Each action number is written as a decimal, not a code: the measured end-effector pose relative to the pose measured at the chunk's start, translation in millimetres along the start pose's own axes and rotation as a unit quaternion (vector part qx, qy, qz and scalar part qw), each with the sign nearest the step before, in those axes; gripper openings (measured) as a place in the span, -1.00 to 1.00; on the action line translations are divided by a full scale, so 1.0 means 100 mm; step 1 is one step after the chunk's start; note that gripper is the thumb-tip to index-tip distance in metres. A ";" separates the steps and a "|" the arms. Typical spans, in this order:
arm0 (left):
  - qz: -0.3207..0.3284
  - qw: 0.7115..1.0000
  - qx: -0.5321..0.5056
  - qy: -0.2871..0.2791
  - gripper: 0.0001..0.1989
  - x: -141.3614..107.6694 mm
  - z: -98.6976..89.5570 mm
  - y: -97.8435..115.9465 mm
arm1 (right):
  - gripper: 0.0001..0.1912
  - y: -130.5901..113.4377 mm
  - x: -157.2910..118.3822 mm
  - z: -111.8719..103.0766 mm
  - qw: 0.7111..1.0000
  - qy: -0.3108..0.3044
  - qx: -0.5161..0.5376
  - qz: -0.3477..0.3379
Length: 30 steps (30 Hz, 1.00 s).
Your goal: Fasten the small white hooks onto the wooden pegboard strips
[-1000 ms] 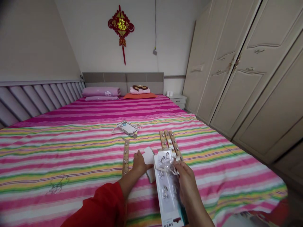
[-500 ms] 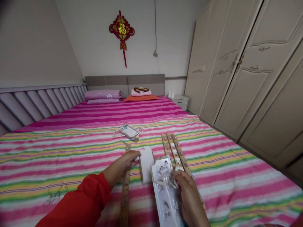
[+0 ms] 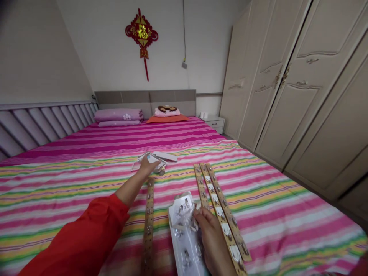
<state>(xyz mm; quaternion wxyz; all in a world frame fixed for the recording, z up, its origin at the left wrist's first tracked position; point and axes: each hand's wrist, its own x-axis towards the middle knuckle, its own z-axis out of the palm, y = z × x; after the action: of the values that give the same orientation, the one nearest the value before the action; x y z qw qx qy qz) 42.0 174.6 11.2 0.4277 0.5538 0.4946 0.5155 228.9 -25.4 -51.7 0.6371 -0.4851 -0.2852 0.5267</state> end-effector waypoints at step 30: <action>0.157 0.907 0.349 -0.176 -0.80 -1.08 0.05 -0.23 | -0.76 0.35 0.30 0.21 0.983 -0.002 -0.154 -0.097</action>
<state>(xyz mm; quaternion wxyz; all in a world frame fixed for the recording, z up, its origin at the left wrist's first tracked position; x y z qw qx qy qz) 46.6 70.9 -28.4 0.2001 0.8201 0.4663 0.2646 205.2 8.4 -81.0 0.6023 -0.5460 -0.4098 0.4137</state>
